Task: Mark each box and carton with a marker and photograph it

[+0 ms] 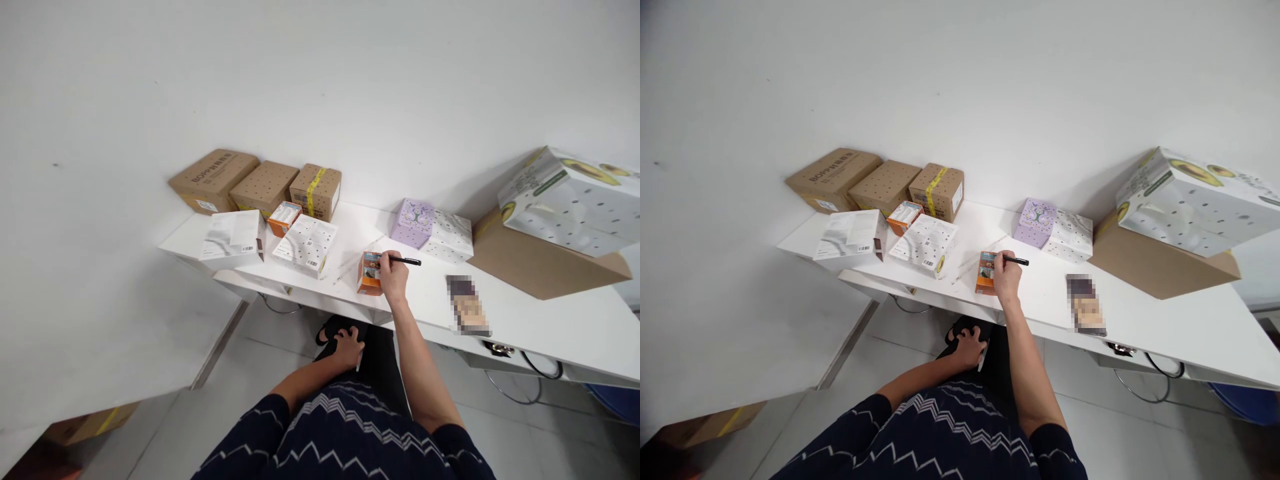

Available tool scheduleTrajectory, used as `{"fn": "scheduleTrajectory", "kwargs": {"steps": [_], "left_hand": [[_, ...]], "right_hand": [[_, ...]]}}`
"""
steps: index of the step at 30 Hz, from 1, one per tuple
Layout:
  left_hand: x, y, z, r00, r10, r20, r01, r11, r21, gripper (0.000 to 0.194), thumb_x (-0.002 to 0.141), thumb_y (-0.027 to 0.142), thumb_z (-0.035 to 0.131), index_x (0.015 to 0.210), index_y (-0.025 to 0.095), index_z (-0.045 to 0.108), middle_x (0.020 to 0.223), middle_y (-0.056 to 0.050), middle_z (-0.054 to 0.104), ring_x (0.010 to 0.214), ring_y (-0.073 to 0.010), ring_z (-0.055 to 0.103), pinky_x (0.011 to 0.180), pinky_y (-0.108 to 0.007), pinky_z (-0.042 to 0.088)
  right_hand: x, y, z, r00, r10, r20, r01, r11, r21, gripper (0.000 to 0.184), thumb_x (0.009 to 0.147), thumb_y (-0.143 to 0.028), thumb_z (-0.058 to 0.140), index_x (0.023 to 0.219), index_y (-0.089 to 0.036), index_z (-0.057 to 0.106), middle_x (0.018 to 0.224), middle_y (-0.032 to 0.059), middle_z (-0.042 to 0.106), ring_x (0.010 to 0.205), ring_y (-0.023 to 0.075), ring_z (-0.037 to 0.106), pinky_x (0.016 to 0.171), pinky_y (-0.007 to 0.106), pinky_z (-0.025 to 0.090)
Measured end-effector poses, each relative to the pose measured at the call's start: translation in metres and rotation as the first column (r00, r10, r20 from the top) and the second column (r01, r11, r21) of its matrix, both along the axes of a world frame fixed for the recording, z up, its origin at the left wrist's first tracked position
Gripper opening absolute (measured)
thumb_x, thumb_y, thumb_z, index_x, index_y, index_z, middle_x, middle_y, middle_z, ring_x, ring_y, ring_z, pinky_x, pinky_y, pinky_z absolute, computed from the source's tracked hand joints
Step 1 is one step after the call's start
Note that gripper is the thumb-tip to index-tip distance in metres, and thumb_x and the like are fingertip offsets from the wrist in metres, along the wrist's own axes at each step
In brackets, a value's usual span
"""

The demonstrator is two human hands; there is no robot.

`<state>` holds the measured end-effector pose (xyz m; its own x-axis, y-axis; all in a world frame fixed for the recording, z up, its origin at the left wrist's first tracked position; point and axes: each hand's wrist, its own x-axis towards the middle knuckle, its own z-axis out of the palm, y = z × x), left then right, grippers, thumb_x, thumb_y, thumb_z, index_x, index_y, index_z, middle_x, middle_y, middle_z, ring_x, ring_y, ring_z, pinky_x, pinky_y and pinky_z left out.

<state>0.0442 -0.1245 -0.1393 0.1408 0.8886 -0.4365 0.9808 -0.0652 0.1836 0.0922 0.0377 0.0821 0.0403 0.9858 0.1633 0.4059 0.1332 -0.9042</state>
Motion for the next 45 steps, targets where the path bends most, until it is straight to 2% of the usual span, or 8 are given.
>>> {"fn": "scheduleTrajectory", "kwargs": {"steps": [7,11,21,26,31,34,41,45], "left_hand": [[0.006,-0.004,0.002,0.999,-0.028,-0.038,0.026,0.998,-0.049,0.037,0.081,0.032,0.054,0.115,0.024,0.067,0.138,-0.017,0.038,0.118,-0.0523,0.039,0.083,-0.066,0.035],[0.005,-0.012,0.004,0.996,-0.083,-0.024,0.081,0.994,-0.074,0.038,0.083,0.025,0.049,0.116,0.025,0.067,0.137,-0.015,0.041,0.125,-0.0520,0.033,0.089,-0.071,0.027],[-0.007,-0.017,0.013,0.999,-0.019,0.042,0.024,0.991,-0.128,0.046,0.077,0.039,0.056,0.122,0.031,0.062,0.155,-0.011,0.019,0.130,-0.0569,0.022,0.089,-0.076,0.022],[-0.009,-0.015,0.011,0.993,0.117,0.030,-0.110,0.977,-0.181,0.054,0.074,0.047,0.056,0.127,0.039,0.055,0.159,-0.007,0.004,0.128,-0.0570,0.025,0.087,-0.076,0.024],[-0.008,-0.012,0.012,0.994,0.104,0.011,-0.100,0.976,-0.194,0.055,0.073,0.048,0.055,0.127,0.041,0.054,0.160,-0.004,0.005,0.128,-0.0548,0.027,0.090,-0.077,0.019],[-0.007,-0.010,0.014,0.995,0.097,0.001,-0.095,0.976,-0.198,0.055,0.072,0.048,0.054,0.127,0.041,0.054,0.160,-0.002,0.004,0.127,-0.0536,0.029,0.091,-0.077,0.017],[-0.007,-0.011,0.020,0.996,0.094,0.009,-0.090,0.975,-0.205,0.055,0.073,0.048,0.052,0.128,0.040,0.053,0.160,-0.002,0.003,0.127,-0.0519,0.029,0.092,-0.076,0.019],[-0.008,-0.012,0.020,0.995,0.101,0.027,-0.093,0.976,-0.199,0.056,0.073,0.049,0.054,0.128,0.040,0.053,0.159,-0.003,0.003,0.127,-0.0525,0.029,0.091,-0.076,0.021]], "right_hand": [[0.019,0.001,-0.011,0.922,-0.144,-0.359,0.160,0.987,0.014,0.028,0.087,-0.046,0.042,0.095,-0.021,0.051,0.078,-0.0001,0.060,0.049,0.0096,0.049,0.046,0.023,0.040],[0.058,0.006,-0.035,0.981,-0.111,0.160,0.078,0.977,0.200,0.033,0.091,-0.034,0.035,0.112,-0.020,0.056,0.104,0.0097,0.061,0.086,0.0194,0.059,0.075,0.035,0.049],[0.083,0.004,-0.053,0.560,0.071,0.826,-0.081,0.996,-0.032,0.059,0.084,-0.009,0.038,0.140,-0.025,0.045,0.140,0.0114,0.048,0.121,0.0343,0.036,0.094,0.050,0.038],[0.121,-0.001,-0.047,0.587,-0.140,0.797,0.160,0.986,0.055,0.051,0.089,-0.022,0.038,0.139,-0.021,0.046,0.136,0.0156,0.047,0.121,0.0344,0.036,0.093,0.049,0.037],[0.190,0.001,-0.039,0.551,-0.306,0.776,0.522,0.852,-0.035,0.073,0.077,-0.055,0.057,0.139,-0.020,0.042,0.140,0.0215,0.037,0.123,0.0417,0.033,0.095,0.057,0.031],[0.209,0.003,-0.037,0.622,-0.210,0.754,0.500,0.848,-0.176,0.074,0.075,-0.060,0.054,0.137,-0.021,0.044,0.136,0.0187,0.044,0.122,0.0402,0.037,0.096,0.054,0.032],[0.191,-0.012,-0.038,0.617,-0.268,0.740,0.488,0.868,-0.093,0.062,0.077,-0.048,0.053,0.131,-0.018,0.053,0.128,0.0177,0.055,0.118,0.0383,0.043,0.095,0.052,0.035],[0.187,-0.030,-0.032,0.840,-0.313,0.443,0.425,0.887,-0.179,0.064,0.067,-0.047,0.064,0.124,-0.018,0.059,0.112,0.0138,0.064,0.106,0.0317,0.054,0.090,0.046,0.042]]}}
